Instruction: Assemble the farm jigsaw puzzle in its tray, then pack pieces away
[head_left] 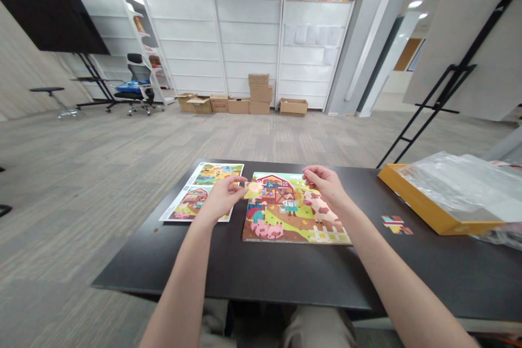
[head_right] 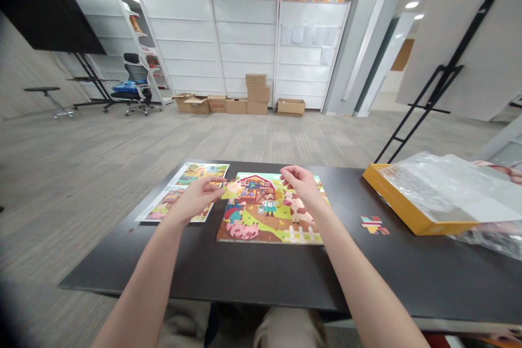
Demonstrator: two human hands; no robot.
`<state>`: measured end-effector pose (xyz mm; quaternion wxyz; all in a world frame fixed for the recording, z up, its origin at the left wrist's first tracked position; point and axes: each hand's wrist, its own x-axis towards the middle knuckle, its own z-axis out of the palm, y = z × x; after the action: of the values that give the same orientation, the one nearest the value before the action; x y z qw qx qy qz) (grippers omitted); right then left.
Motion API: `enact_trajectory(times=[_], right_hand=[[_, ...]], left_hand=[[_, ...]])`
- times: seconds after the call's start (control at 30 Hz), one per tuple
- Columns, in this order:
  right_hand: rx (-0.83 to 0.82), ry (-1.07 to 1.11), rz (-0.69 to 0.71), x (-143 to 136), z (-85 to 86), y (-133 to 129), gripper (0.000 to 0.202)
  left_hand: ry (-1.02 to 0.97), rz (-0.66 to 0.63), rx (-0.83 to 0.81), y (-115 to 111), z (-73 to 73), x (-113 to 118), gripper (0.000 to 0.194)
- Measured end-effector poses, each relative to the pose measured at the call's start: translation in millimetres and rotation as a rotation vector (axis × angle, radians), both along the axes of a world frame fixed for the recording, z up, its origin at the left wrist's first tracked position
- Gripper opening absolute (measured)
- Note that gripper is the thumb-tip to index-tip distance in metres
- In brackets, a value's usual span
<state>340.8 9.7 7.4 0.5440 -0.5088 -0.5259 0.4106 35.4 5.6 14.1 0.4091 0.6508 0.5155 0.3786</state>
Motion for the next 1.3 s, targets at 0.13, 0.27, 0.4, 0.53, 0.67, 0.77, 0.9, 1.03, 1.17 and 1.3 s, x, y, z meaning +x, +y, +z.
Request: enact_trajectory(times=[0.13,0.27,0.4,0.53,0.67,0.77,0.9,1.03,1.17,1.3], right_hand=[[-0.054,-0.094,0.058,-4.5,-0.1,-3.4,0.037],[-0.062,-0.154,0.107,-7.0,2.1,-6.8,0.040],[-0.062,-0.216,0.117,-6.5,0.8,-8.0,0.040],[-0.055,-0.260,0.122,-7.6,1.0,-10.0,0.042],[-0.058,-0.260,0.122,-8.7,1.6,-11.1,0.042],[-0.057,-0.260,0.127,-8.0,0.5,-10.1,0.041],[-0.041,-0.266,0.131,-7.5,-0.3,-8.9,0.041],[-0.041,-0.257,0.135,-9.0,1.1,-10.2,0.038],[-0.074,-0.251,0.144,-11.2,2.9,-13.5,0.035],[-0.084,-0.282,0.165,-12.0,3.3,-13.6,0.034]], left_hand=[[0.136,-0.170,-0.127,-10.3,-0.2,3.4,0.034],[0.199,-0.199,-0.176,-15.0,-2.6,1.6,0.033],[0.254,-0.180,-0.148,-11.0,-9.5,-3.5,0.035],[0.312,-0.156,-0.086,-8.1,-17.4,-6.4,0.032],[0.387,-0.127,0.009,-11.5,-17.4,-3.6,0.024],[0.430,-0.104,0.072,-15.3,-13.3,1.4,0.023],[0.495,-0.104,0.159,-18.3,-9.9,9.1,0.033],[0.537,-0.232,0.255,-19.4,-10.7,15.0,0.028],[0.571,-0.278,0.248,-20.3,-10.8,17.5,0.023],[0.591,-0.267,0.228,-20.6,-9.9,17.8,0.023]])
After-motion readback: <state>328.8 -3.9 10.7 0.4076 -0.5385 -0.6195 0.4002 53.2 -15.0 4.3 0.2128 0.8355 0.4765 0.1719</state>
